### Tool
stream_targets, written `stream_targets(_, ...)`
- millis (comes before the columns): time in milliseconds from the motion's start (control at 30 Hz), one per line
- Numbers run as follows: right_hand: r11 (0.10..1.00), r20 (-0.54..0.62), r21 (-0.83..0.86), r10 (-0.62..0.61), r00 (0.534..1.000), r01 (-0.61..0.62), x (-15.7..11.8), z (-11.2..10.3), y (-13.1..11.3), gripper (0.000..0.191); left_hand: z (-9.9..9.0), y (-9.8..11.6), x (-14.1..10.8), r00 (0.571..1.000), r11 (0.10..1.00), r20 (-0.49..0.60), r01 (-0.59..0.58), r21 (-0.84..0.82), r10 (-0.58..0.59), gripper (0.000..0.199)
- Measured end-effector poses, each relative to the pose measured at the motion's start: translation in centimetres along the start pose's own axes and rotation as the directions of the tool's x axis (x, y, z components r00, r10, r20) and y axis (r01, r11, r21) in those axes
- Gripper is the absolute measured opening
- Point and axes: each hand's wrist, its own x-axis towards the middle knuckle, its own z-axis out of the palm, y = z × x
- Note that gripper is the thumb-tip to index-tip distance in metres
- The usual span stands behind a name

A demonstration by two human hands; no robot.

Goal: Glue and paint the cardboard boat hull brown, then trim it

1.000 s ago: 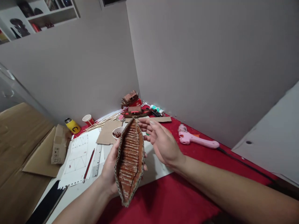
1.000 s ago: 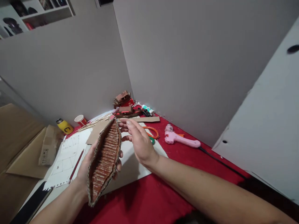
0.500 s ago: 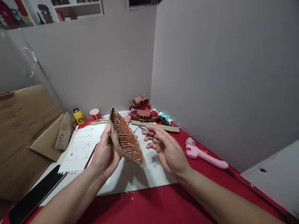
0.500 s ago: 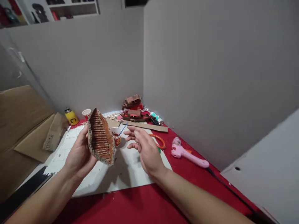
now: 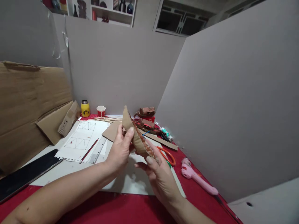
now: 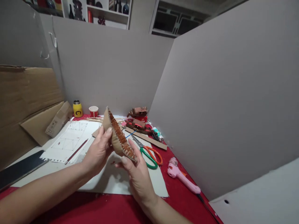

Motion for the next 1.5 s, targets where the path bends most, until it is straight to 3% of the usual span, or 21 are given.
stream_targets(100,1.000,-0.044,0.026,-0.016,0.999,0.017,0.3,0.0,-0.3,0.065,-0.1,-0.5,-0.3,0.996,0.998,0.080,-0.050,0.025,0.048,0.053)
stream_targets(267,0.995,-0.108,0.090,-0.043,0.993,0.053,0.9,-0.7,-0.8,0.058,0.0,-0.1,-0.4,0.995,0.989,0.094,-0.057,0.134,0.045,0.050)
stream_targets(500,0.974,-0.183,0.227,0.048,0.982,-0.006,1.9,-1.3,-2.7,0.038,0.2,1.8,-0.7,0.985,0.979,0.132,0.081,0.187,-0.107,0.047)
stream_targets(733,0.918,-0.084,0.330,0.259,0.962,-0.218,2.5,-2.3,-4.5,0.055,-0.3,2.7,0.2,0.990,0.976,0.069,0.111,0.187,-0.126,0.042)
stream_targets(900,0.918,-0.034,0.313,0.268,0.963,-0.244,2.9,-3.0,-4.7,0.054,-0.5,3.3,0.8,0.995,0.978,-0.019,0.096,0.185,-0.094,0.042)
stream_targets(1067,0.980,-0.075,0.187,0.088,0.993,-0.072,2.6,-4.1,-4.0,0.032,-1.0,3.7,1.6,0.993,0.992,-0.117,0.020,0.124,-0.006,0.036)
stream_targets(1200,0.997,-0.052,-0.029,-0.078,0.996,0.077,2.4,-5.7,-3.7,0.035,-1.5,3.9,2.3,0.983,0.997,-0.175,-0.037,0.072,0.050,0.029)
stream_targets(1333,0.955,0.022,-0.258,-0.149,0.989,0.149,2.7,-7.7,-3.2,0.043,-1.7,3.9,2.9,0.973,0.997,-0.229,-0.012,0.076,0.029,0.027)
stream_targets(1500,0.832,0.155,-0.527,-0.108,0.982,0.174,2.5,-9.5,-1.8,0.050,-2.0,4.6,3.6,0.961,0.995,-0.273,-0.009,0.099,0.036,0.026)
